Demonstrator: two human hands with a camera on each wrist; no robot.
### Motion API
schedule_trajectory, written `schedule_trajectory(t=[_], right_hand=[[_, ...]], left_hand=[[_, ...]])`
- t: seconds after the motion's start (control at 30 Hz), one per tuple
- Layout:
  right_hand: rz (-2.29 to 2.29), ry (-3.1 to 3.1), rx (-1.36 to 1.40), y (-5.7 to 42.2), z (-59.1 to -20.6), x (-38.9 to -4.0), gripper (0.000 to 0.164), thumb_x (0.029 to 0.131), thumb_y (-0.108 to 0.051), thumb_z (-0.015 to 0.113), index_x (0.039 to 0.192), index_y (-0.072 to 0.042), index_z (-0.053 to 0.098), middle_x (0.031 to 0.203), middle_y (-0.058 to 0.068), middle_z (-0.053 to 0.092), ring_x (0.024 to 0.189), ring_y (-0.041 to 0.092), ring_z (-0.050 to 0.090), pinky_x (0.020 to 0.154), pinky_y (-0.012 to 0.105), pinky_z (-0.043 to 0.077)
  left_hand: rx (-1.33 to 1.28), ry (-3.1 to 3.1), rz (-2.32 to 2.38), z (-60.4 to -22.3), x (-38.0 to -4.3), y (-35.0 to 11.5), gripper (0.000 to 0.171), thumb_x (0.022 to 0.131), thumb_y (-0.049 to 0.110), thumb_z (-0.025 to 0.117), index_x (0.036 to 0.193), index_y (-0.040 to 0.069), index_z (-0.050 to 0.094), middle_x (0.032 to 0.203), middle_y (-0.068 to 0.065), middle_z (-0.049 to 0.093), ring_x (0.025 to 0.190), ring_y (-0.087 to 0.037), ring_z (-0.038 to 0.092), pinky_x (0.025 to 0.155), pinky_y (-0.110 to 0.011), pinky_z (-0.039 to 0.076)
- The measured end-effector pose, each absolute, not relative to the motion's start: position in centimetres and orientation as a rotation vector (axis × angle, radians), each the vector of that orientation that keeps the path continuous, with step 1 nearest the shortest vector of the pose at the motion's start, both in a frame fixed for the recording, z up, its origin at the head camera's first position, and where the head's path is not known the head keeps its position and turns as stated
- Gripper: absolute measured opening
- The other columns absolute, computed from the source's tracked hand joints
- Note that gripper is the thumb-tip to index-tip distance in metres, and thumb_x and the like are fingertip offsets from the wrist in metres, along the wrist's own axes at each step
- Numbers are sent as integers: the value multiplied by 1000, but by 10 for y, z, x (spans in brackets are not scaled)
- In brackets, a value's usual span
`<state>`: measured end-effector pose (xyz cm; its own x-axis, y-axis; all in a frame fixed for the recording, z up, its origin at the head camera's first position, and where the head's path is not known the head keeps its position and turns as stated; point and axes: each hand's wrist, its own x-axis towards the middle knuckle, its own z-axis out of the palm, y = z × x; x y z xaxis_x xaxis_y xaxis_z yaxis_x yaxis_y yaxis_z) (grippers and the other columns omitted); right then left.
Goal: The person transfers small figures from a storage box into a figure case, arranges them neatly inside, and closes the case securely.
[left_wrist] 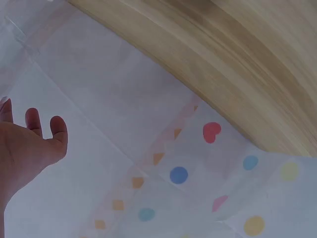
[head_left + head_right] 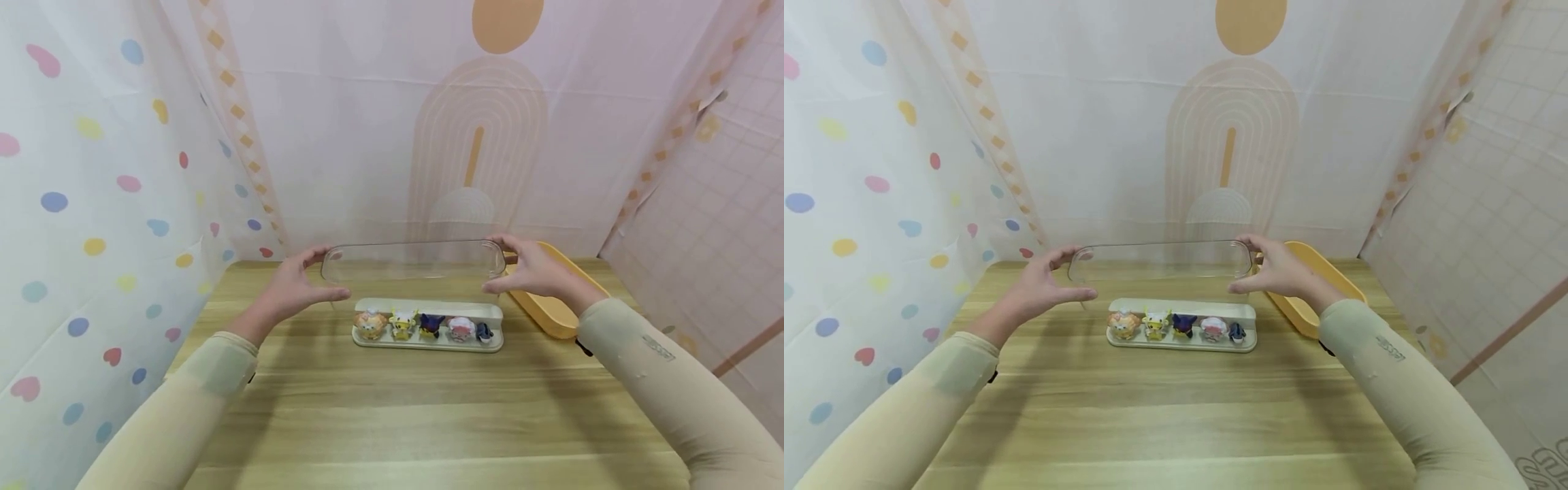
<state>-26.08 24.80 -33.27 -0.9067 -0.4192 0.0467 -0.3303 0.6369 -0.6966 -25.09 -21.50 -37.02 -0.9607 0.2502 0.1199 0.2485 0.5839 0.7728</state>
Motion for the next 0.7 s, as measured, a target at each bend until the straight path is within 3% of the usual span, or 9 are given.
schedule_trajectory(t=[0.13,0.27,0.43,0.7], right_hand=[[-1091,2779,-670,254,-340,-256,95,78,-42,97,157,-15,51,162,11,53,144,43,55,117,64,46],[-1135,2765,-716,256,-351,-253,93,77,-34,98,154,-9,52,155,13,57,144,44,54,120,66,42],[-1177,2780,-760,255,-365,-249,87,78,-26,97,149,2,55,153,22,57,142,46,54,117,66,45],[-1166,2799,-762,259,-381,-241,87,79,-24,96,149,5,53,153,24,56,142,45,53,116,67,46]], left_hand=[[448,2790,1337,-373,-251,-210,101,76,48,97,159,16,49,162,-9,55,158,-38,38,127,-67,30],[441,2790,1315,-378,-252,-206,104,73,53,97,158,17,50,164,-10,52,157,-39,40,126,-66,32],[445,2790,1301,-388,-254,-203,105,71,53,99,157,17,51,163,-9,53,157,-39,40,127,-65,32],[486,2772,1318,-394,-250,-198,98,70,44,101,153,15,55,156,-8,60,152,-36,47,126,-63,36]])
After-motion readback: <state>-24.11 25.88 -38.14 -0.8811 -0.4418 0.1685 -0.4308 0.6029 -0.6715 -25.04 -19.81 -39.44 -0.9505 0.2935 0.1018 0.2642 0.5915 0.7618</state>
